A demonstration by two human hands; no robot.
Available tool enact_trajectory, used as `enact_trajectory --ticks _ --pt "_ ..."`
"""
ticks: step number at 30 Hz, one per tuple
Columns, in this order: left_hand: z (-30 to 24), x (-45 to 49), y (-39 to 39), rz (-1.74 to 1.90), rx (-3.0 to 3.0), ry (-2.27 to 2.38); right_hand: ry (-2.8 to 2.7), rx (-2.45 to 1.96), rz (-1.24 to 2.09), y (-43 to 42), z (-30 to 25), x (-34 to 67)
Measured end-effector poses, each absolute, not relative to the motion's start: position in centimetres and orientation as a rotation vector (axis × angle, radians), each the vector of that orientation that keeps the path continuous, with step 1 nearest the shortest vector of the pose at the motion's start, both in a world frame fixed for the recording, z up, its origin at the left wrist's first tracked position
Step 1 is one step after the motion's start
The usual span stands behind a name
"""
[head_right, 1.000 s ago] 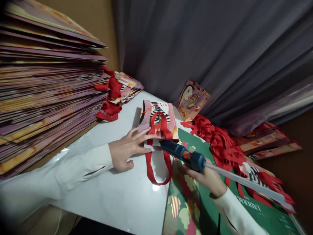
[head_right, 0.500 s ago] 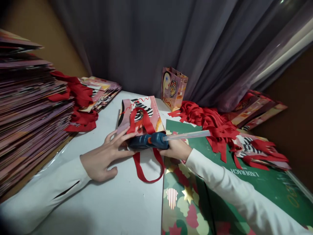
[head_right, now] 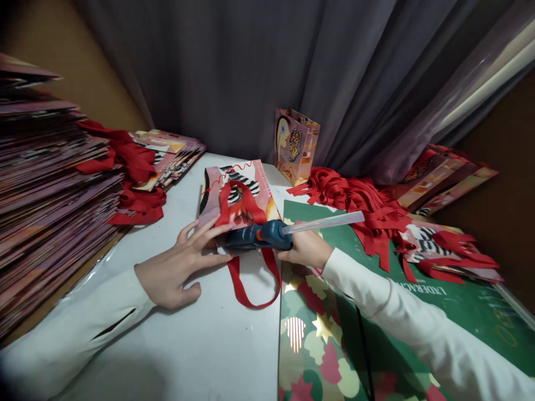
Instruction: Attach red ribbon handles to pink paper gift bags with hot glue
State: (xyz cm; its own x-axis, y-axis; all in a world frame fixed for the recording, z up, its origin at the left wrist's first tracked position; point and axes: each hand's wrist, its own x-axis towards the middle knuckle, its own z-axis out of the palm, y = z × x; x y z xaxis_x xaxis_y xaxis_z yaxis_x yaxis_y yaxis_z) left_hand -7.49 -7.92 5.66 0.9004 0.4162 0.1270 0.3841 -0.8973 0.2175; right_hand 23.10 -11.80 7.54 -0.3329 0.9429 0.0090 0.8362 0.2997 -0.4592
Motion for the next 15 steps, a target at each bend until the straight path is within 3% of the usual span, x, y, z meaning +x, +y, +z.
enact_trajectory --ticks 15 --pt "5.4 -7.4 -7.8 0.281 2.846 0.610 -2.259 -1.755 0.556 -13.0 9.3 24.1"
